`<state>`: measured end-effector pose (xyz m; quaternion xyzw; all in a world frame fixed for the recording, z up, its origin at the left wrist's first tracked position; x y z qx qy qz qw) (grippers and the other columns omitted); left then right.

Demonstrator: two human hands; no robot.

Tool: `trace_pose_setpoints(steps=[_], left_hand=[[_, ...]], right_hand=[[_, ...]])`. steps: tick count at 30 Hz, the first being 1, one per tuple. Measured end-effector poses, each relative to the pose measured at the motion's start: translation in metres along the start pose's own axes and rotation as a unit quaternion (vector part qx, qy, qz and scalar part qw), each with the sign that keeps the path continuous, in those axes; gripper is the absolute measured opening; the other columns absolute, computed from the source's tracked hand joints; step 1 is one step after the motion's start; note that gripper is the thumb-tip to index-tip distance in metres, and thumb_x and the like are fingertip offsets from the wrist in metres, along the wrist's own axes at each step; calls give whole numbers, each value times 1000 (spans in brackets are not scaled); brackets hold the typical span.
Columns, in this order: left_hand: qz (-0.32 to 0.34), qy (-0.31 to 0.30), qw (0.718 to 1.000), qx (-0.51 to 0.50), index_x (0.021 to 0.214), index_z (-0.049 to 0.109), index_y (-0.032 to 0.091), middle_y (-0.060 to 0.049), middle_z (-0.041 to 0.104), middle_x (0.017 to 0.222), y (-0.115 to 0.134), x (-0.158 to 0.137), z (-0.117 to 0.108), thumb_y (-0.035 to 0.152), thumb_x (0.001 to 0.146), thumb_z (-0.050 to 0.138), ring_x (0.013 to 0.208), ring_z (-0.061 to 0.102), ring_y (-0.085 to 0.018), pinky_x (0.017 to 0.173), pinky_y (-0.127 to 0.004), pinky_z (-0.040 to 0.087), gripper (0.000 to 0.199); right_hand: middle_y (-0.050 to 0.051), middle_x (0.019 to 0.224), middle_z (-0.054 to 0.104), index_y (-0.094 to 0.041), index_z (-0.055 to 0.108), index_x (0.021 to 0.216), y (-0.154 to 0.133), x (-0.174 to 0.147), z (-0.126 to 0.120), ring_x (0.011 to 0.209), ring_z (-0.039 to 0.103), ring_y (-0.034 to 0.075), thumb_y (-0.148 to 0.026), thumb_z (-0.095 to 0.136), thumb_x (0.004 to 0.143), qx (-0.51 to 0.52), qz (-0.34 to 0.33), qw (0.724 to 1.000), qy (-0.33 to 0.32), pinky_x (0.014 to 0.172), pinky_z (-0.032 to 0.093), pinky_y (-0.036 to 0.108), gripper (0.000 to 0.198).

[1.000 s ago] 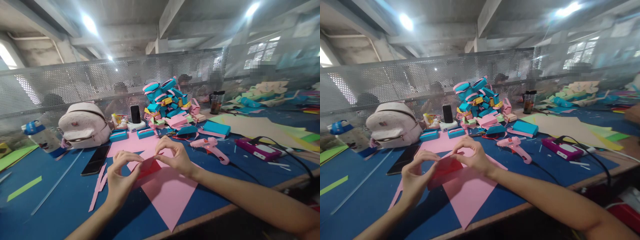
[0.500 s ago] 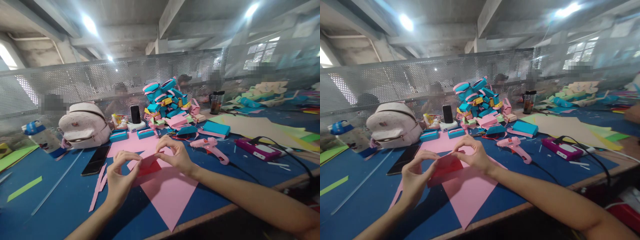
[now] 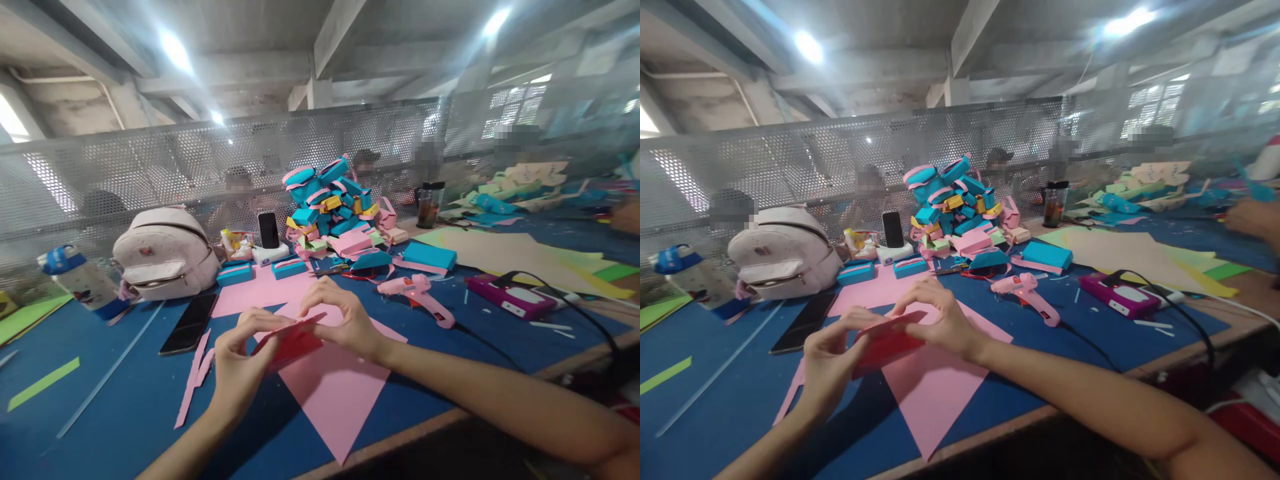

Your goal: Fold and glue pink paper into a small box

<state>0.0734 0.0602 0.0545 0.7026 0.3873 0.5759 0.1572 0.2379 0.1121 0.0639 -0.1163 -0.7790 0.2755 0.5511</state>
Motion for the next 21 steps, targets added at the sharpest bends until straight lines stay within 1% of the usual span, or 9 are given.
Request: trace_pose_setpoints(steps=[2,4,7,11,16,18,21], left_hand=[[-37,0,999,-32,84,74,24,-2,75,87,-5,0,1,16,85,66,86,68,-19,79,-31,51,13],[-68,15,997,-43,81,74,23,-3,75,86,-10,0,0,19,85,67,86,68,-18,79,-29,52,9],[-104,33,993,-47,79,74,21,-4,75,85,-15,0,-2,24,83,69,84,69,-18,78,-28,53,7],[-133,37,990,-40,79,74,20,-5,76,86,-19,-2,-2,29,82,70,84,70,-19,79,-28,54,10],[-155,39,987,-26,78,75,19,-7,76,86,-23,-2,-4,34,79,72,83,70,-22,78,-30,55,16],[-170,36,985,-20,82,76,18,-7,76,87,-26,-1,-4,37,78,72,83,70,-22,76,-30,55,20],[-196,33,980,-21,87,77,19,-5,75,83,-32,0,-4,43,79,71,77,69,-21,67,-26,53,26]], right_hand=[[3,84,70,-22,70,85,2,1,-2,86,58,21,-30,77,79,8,7,1000,10,86,43,39,12],[3,83,70,-22,70,85,4,1,-5,85,59,21,-31,78,79,14,14,1000,18,85,44,38,14],[3,79,69,-22,70,79,6,1,-7,82,58,20,-31,76,81,14,22,999,32,84,44,38,11],[2,75,67,-21,69,74,6,2,-9,77,58,19,-32,73,84,26,23,998,49,81,44,37,15],[2,69,64,-20,67,69,11,3,-12,69,56,17,-40,74,82,41,43,996,62,76,45,36,25],[1,69,63,-20,66,67,15,4,-15,68,56,16,-42,75,80,45,63,994,77,73,46,34,27],[0,70,63,-20,65,69,21,4,-19,70,56,16,-38,75,79,49,89,990,102,73,46,32,23]])
Point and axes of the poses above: each hand's wrist, its own x-axis towards the middle knuckle, its own z-axis out of the palm, y = z × x, the point moved 7 cm from there along x, towards the middle knuckle
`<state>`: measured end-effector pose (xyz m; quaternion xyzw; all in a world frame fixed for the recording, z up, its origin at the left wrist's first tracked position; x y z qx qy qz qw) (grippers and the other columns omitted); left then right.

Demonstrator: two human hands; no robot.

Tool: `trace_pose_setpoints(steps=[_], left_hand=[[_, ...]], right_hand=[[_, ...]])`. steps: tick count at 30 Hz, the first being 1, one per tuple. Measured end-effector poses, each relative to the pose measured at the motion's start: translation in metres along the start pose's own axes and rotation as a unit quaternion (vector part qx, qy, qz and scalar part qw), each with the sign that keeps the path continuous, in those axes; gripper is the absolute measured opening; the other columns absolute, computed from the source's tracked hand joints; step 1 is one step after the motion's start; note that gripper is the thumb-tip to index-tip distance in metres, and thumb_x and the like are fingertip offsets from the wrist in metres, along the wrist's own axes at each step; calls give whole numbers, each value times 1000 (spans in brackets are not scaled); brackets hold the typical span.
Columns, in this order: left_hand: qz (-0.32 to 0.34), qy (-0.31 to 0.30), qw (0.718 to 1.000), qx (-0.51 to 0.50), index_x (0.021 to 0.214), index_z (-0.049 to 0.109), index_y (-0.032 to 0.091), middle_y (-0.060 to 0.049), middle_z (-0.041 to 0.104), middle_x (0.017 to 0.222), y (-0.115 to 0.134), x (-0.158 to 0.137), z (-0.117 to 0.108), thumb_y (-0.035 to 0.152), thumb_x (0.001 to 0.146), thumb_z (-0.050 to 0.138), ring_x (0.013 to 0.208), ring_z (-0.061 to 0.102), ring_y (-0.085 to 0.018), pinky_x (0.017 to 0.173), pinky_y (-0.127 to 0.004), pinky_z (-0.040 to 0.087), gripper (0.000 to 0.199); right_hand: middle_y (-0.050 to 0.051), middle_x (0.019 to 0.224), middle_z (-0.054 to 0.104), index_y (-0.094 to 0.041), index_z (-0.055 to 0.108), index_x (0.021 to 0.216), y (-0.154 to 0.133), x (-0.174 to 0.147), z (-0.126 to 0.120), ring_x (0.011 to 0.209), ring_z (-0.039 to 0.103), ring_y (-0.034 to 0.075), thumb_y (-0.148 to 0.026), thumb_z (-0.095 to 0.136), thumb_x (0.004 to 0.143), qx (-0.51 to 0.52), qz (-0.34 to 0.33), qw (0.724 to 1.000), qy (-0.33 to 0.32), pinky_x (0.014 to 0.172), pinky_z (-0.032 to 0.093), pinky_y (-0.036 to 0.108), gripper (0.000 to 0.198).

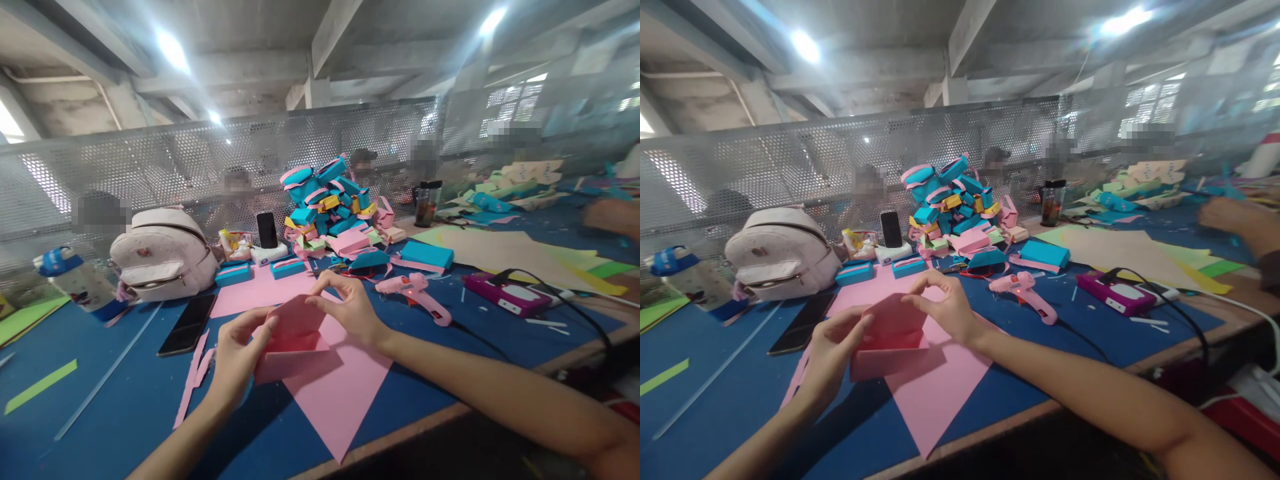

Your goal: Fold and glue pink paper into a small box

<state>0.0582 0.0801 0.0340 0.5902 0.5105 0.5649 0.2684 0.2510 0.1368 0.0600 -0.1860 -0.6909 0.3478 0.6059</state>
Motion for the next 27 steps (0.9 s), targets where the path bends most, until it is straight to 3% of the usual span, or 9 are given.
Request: trace_pose_setpoints(steps=[7,12,17,21,27], left_hand=[[-19,-27,999,-15,77,76,18,-3,70,70,-3,5,5,48,81,66,66,62,-18,62,-25,50,32],[-36,-27,999,-26,77,76,18,-4,72,71,-6,7,6,48,79,69,66,63,-19,63,-27,51,31],[-62,-34,996,-56,82,78,18,-4,75,77,-12,7,8,45,75,74,71,67,-19,67,-26,53,28],[-54,3,997,-62,82,78,18,-6,76,79,-11,7,2,42,71,79,76,69,-20,72,-28,54,26],[-26,45,997,-59,77,76,18,-4,75,78,-8,7,-6,39,69,81,70,67,-17,67,-26,53,23]], right_hand=[[1,82,66,-20,68,85,16,0,7,76,59,16,-34,76,77,14,57,998,-24,74,46,30,18],[-2,71,60,-17,64,74,25,-3,16,67,52,13,-37,75,76,31,99,992,-69,65,43,26,23],[-3,66,55,-17,62,70,26,-3,16,64,47,12,-39,73,77,24,108,992,-67,62,39,26,26],[-3,66,55,-16,63,71,25,-4,17,64,45,12,-37,74,77,35,106,991,-72,62,36,26,25],[-2,70,59,-16,65,74,25,-7,18,67,48,13,-34,74,78,37,95,992,-77,64,37,26,20]])
Point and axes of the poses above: each hand's wrist, its own x-axis towards the middle knuckle, its own z-axis out of the palm, y = z × x, the point moved 7 cm from there along x, towards the middle knuckle
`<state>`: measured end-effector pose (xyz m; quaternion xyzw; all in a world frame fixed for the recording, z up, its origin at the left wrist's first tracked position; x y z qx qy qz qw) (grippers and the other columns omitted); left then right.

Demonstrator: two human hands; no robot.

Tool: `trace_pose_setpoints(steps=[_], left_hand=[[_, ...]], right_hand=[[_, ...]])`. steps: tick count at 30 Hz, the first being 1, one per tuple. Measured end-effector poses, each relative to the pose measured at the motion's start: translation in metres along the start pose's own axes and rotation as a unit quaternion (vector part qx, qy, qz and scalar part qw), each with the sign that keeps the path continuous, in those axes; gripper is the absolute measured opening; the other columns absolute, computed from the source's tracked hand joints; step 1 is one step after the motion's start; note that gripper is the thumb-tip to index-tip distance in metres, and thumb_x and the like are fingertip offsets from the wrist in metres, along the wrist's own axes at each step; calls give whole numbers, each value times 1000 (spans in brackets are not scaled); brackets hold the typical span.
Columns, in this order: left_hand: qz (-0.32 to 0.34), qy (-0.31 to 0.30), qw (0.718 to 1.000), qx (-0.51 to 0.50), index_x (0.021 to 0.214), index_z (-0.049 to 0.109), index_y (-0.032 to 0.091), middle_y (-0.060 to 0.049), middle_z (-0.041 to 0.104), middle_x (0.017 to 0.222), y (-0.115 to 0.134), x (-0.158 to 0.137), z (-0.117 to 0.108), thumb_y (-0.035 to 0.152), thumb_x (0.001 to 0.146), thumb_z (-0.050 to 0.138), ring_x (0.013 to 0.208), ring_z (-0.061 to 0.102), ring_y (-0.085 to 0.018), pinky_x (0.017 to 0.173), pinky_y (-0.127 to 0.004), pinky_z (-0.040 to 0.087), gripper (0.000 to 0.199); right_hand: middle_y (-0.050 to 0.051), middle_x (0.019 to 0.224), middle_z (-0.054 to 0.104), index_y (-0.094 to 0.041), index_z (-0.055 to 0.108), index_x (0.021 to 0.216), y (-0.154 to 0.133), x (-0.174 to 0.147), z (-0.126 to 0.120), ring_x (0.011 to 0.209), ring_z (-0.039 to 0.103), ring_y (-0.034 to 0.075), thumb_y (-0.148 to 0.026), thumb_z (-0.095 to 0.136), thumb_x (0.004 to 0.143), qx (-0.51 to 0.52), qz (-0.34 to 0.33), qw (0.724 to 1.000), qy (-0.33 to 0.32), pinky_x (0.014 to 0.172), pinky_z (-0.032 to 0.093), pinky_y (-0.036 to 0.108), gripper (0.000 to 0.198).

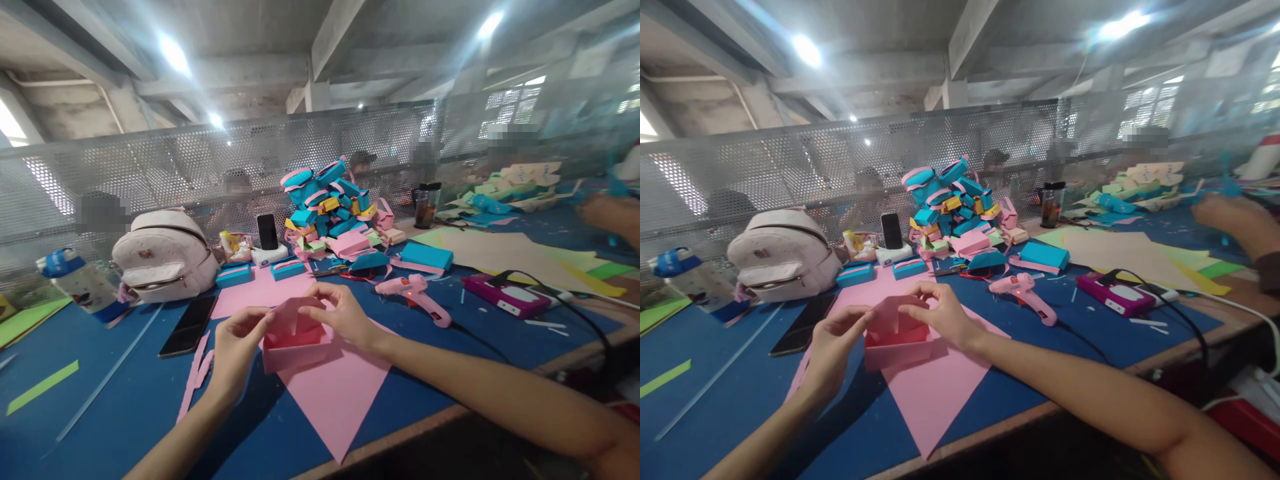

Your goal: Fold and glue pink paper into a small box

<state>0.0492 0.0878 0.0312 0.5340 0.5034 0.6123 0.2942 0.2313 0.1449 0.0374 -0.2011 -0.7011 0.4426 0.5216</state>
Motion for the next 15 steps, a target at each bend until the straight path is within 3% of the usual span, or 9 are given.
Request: trace_pose_setpoints(steps=[8,15], left_hand=[[-10,-6,1000,-4,75,73,17,-3,72,76,-2,2,2,38,69,80,71,63,-15,68,-23,49,23],[-69,-51,995,-53,83,73,15,-6,72,87,-20,8,7,39,71,79,82,61,-16,78,-25,48,28]], right_hand=[[-2,69,55,-17,61,71,4,1,2,66,47,12,-35,73,78,-9,8,1000,-16,62,38,25,24],[-2,70,52,-17,58,71,8,4,-3,67,46,13,-37,70,80,0,18,1000,1,64,39,25,25]])
Point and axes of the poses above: each hand's wrist, its own x-axis towards the middle knuckle, its own z-axis out of the palm, y = z × x, the point moved 7 cm from there along x, towards the middle knuckle
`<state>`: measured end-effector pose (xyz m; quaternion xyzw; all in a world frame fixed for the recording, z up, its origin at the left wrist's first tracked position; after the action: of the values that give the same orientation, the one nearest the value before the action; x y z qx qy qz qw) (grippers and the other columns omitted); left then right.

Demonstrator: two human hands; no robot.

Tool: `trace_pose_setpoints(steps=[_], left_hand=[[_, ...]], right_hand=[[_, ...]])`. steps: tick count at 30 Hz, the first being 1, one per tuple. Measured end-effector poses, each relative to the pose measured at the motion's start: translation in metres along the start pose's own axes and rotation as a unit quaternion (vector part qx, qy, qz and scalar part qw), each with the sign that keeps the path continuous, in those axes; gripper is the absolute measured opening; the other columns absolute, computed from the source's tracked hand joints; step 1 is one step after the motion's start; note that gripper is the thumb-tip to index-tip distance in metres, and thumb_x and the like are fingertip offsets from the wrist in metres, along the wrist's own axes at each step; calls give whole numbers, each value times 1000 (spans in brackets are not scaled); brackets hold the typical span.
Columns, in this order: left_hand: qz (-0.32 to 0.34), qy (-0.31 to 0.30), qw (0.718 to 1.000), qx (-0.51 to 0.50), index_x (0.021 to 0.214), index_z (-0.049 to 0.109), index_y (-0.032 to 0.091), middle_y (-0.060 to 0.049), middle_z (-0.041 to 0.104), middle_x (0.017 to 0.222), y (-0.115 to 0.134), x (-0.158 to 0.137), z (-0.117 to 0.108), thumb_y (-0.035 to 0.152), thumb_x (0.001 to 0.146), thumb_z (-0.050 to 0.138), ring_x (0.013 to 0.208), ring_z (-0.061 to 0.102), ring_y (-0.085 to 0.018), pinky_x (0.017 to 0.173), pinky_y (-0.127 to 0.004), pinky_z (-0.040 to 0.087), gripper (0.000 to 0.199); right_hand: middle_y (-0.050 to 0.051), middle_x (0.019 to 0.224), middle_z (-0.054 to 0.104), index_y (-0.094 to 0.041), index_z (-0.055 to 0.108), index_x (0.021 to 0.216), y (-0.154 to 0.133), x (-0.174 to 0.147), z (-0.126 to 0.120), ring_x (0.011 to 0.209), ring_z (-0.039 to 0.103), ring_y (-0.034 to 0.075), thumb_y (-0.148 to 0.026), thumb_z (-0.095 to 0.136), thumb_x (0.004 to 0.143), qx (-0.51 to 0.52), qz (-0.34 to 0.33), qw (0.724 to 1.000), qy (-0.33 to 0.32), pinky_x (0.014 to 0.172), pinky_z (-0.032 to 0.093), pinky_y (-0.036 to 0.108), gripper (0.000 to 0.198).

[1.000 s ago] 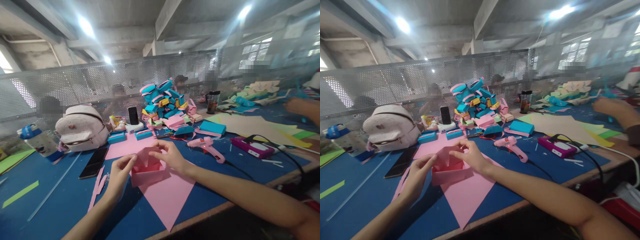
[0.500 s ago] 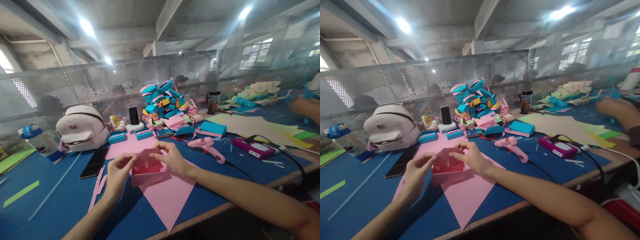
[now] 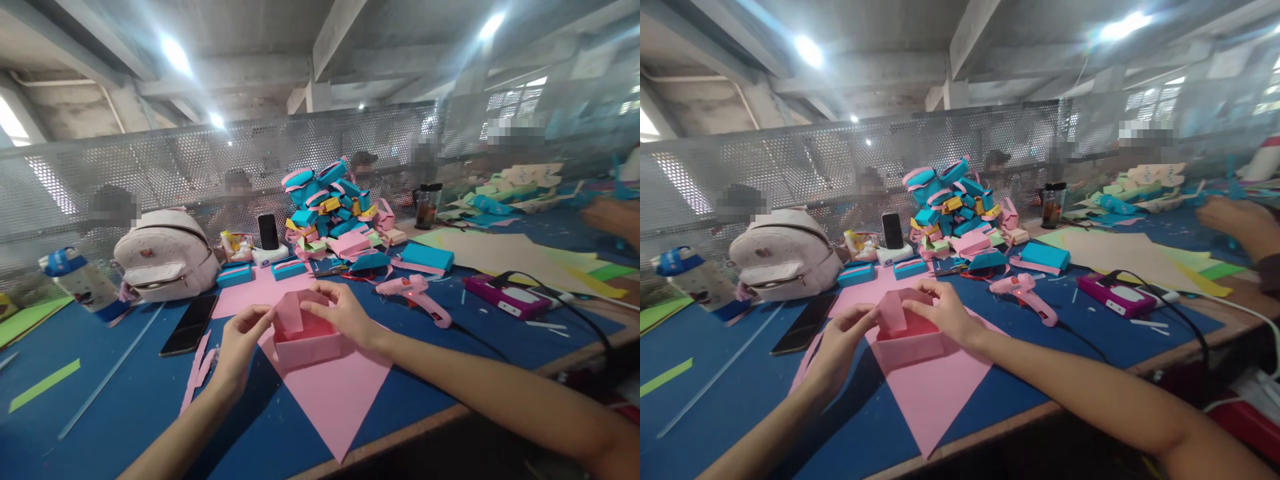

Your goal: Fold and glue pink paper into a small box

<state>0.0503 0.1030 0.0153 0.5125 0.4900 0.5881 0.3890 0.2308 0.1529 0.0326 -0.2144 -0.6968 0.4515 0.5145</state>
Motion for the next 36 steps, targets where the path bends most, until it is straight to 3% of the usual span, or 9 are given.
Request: trace_pose_setpoints(steps=[7,17,23,29,36], left_hand=[[-1,59,997,-49,96,73,19,-5,71,104,-11,7,-19,37,66,84,96,63,-17,84,-24,48,37],[5,106,994,-5,89,78,20,-8,76,95,-10,10,-32,39,63,84,91,67,-20,85,-30,52,32],[12,106,994,7,81,78,18,-7,75,90,-9,11,-33,37,62,84,88,67,-19,82,-29,52,27],[29,84,996,12,65,69,18,1,67,71,-3,12,-27,35,65,83,72,60,-10,69,-19,48,22],[23,63,998,19,82,76,18,-5,74,89,-8,13,-28,42,73,77,80,63,-14,74,-22,50,26]], right_hand=[[-2,72,52,-18,59,72,6,3,-9,68,46,14,-36,72,77,1,10,999,40,64,39,26,23],[-1,71,54,-19,60,73,9,5,-12,67,48,15,-37,73,74,43,35,997,62,59,41,25,23],[0,73,55,-18,61,74,11,6,-14,69,49,15,-37,74,73,40,32,997,63,61,42,25,23],[-1,71,54,-19,60,73,9,6,-12,67,48,15,-40,73,73,31,31,997,58,60,41,25,24],[-2,70,53,-19,59,71,6,6,-12,66,47,14,-40,73,74,29,25,998,59,61,40,26,26]])
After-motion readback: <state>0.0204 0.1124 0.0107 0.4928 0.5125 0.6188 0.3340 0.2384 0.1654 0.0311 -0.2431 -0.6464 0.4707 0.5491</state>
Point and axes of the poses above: each hand's wrist, its own x-axis towards the middle knuckle, its own z-axis out of the palm, y = z × x, the point moved 7 cm from there along x, towards the middle knuckle
